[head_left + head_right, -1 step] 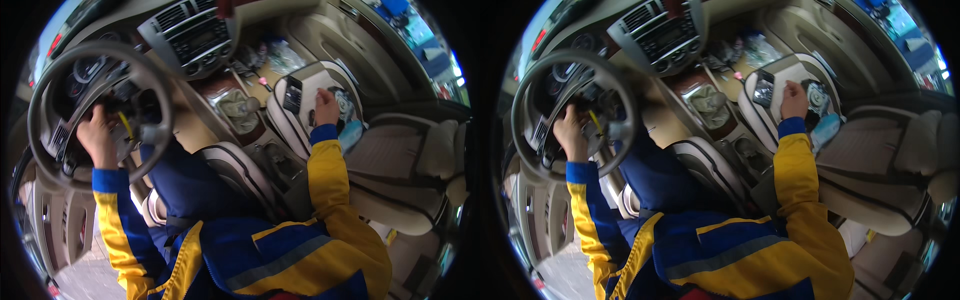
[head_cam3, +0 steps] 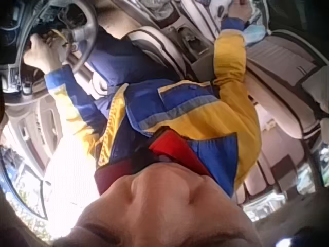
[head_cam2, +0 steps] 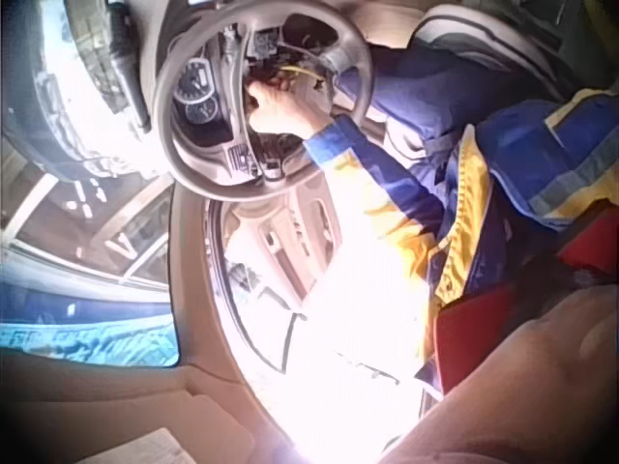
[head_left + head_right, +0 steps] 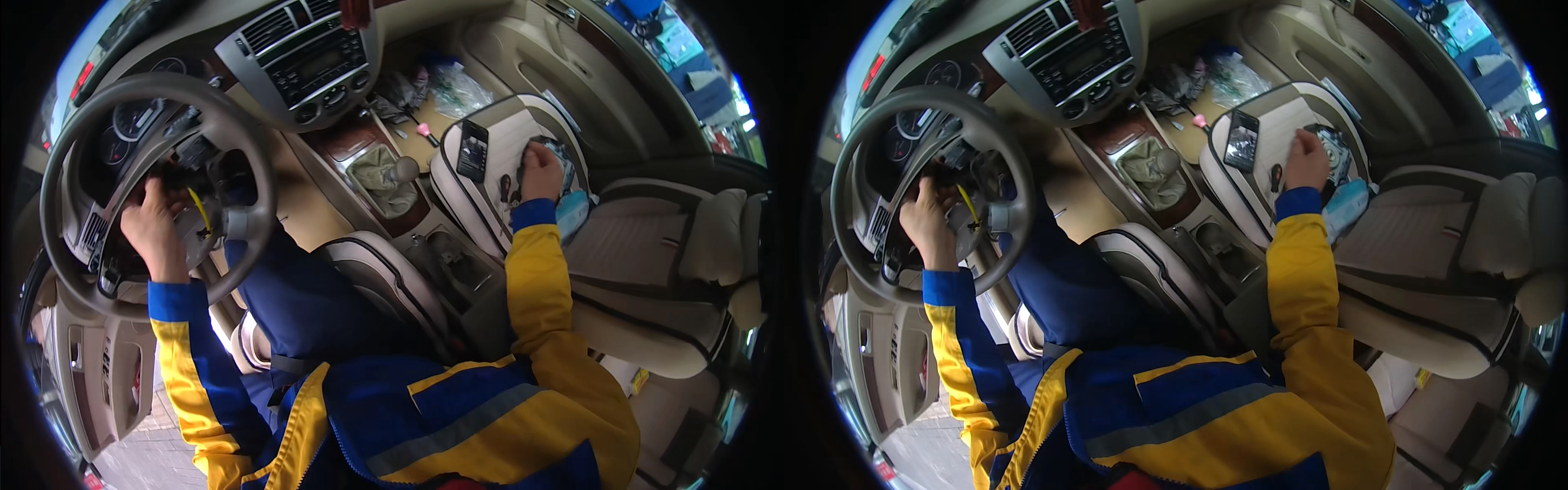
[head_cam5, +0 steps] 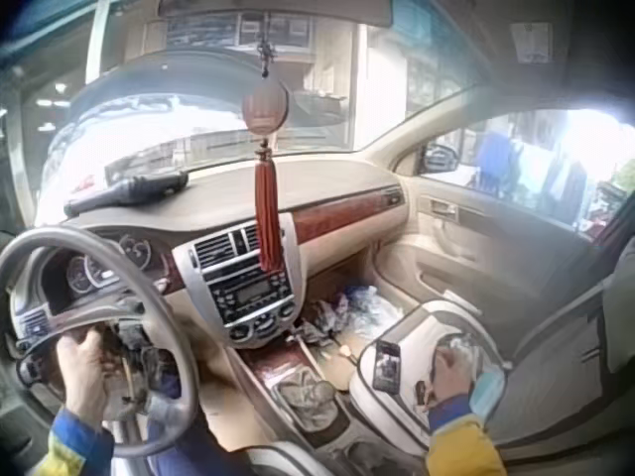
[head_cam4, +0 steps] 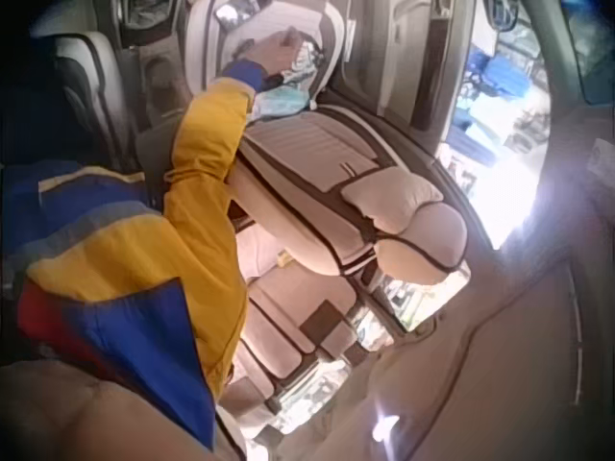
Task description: The person connects a yellow wire to a black connector inside the steering column, then exits the vehicle and retrieves a socket wrench from a tool tray in the workshop.
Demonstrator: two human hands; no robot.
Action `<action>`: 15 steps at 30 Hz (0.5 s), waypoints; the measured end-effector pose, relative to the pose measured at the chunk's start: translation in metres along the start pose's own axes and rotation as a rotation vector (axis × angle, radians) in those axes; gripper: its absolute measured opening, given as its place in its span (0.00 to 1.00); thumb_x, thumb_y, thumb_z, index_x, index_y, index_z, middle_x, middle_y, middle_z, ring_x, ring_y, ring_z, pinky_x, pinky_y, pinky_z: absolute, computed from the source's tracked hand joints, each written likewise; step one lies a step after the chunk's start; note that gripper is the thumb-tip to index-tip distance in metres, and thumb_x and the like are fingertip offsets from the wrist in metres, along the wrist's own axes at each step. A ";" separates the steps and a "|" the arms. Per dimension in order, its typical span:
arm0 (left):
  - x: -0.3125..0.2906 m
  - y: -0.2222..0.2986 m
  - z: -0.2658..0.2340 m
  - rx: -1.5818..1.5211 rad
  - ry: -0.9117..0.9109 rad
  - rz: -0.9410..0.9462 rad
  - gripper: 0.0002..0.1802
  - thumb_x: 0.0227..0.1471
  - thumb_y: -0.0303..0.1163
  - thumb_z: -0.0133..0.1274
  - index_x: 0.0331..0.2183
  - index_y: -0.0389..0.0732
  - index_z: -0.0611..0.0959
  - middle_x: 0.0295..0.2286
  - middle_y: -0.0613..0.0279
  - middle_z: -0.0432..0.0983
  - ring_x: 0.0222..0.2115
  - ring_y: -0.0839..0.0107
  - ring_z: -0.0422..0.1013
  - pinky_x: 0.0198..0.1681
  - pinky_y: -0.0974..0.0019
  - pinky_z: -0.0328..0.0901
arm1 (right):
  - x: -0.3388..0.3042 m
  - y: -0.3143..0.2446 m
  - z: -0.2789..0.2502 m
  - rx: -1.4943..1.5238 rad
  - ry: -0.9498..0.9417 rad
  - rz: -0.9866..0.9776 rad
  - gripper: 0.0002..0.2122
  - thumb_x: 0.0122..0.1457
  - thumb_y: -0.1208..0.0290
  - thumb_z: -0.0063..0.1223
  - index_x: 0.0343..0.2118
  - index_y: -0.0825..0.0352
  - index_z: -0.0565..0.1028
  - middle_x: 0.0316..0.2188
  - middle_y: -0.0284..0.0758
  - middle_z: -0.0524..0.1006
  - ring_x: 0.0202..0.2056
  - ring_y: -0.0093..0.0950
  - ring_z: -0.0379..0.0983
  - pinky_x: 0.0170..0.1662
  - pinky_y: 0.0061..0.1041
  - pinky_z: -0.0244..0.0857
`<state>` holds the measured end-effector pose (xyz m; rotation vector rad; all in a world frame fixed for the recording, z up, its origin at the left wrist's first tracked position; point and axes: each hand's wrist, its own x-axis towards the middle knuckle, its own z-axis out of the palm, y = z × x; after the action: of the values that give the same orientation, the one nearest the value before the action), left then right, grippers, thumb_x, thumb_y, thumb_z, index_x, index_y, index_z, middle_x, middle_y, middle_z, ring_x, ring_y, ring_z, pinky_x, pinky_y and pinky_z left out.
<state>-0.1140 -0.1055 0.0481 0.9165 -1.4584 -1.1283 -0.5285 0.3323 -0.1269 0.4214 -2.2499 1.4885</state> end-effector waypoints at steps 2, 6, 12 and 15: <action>-0.002 -0.003 0.003 0.008 0.031 0.025 0.11 0.63 0.31 0.56 0.41 0.33 0.83 0.25 0.62 0.80 0.20 0.75 0.76 0.23 0.76 0.69 | 0.009 0.008 -0.014 -0.165 -0.006 0.187 0.08 0.62 0.76 0.57 0.42 0.68 0.82 0.34 0.39 0.84 0.36 0.31 0.81 0.44 0.28 0.74; -0.005 0.004 0.004 0.026 -0.011 0.030 0.13 0.64 0.33 0.56 0.43 0.32 0.82 0.22 0.62 0.79 0.20 0.74 0.76 0.24 0.75 0.70 | -0.002 0.029 -0.006 -0.523 -0.491 0.187 0.11 0.59 0.64 0.58 0.38 0.64 0.84 0.39 0.46 0.84 0.43 0.46 0.81 0.50 0.39 0.74; -0.014 0.018 -0.001 -0.027 -0.008 0.028 0.13 0.61 0.35 0.59 0.44 0.37 0.85 0.34 0.60 0.85 0.22 0.76 0.77 0.25 0.73 0.71 | -0.025 0.061 0.005 -0.884 -0.484 0.198 0.15 0.54 0.63 0.63 0.40 0.68 0.80 0.42 0.48 0.82 0.46 0.50 0.78 0.52 0.45 0.71; -0.014 0.021 -0.003 -0.112 -0.051 0.012 0.12 0.61 0.31 0.59 0.43 0.34 0.85 0.33 0.59 0.84 0.19 0.76 0.75 0.23 0.72 0.72 | -0.030 0.057 0.007 -0.986 -0.472 0.319 0.25 0.57 0.67 0.62 0.56 0.64 0.66 0.48 0.52 0.79 0.49 0.54 0.77 0.52 0.49 0.73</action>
<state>-0.1081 -0.0876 0.0645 0.8057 -1.4252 -1.2201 -0.5298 0.3480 -0.1897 0.0937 -3.1692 0.2232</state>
